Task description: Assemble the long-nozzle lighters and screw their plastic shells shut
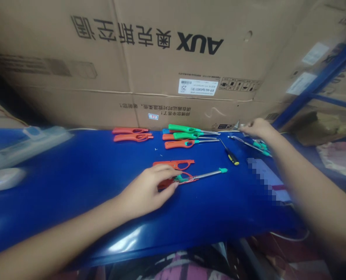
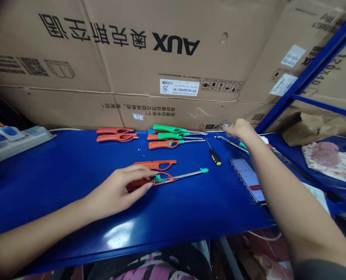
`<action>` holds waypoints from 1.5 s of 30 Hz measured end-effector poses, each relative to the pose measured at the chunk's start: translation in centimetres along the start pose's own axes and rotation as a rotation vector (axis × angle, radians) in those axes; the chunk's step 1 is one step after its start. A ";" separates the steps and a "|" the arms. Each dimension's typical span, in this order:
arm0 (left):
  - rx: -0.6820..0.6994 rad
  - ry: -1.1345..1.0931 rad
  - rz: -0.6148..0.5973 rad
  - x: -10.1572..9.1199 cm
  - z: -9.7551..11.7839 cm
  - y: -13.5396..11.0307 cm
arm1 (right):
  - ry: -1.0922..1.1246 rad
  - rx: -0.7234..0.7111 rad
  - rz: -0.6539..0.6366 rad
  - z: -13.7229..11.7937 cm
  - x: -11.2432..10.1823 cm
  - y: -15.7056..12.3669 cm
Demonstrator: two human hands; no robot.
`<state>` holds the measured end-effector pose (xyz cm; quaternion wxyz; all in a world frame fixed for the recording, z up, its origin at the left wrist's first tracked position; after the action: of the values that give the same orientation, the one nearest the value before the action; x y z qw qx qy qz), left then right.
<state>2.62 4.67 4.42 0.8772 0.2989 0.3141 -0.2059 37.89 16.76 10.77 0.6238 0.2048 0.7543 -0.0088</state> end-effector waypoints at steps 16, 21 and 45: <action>-0.240 -0.491 0.098 0.9 -1.2 -0.7 | 0.992 -0.441 -0.421 -15.0 7.0 -19.6; -0.191 -0.315 0.109 0.1 -1.5 -0.7 | 1.006 -0.453 -0.512 -15.1 7.6 -19.7; -0.365 -0.197 0.046 -0.2 -2.5 -0.9 | 0.560 -0.881 -0.409 -14.5 7.4 -18.9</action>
<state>0.91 5.66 2.70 0.9478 0.1206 0.2520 -0.1536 17.21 5.58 2.44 0.4117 -0.2310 0.8480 0.2411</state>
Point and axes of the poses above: each hand's wrist, its own y-axis towards the middle knuckle, its own x-axis out of the palm, z = x × y, the point moved 6 cm from there along y, towards the middle knuckle, and after that the axes turned 6 degrees about z, right-handed, at the moved point
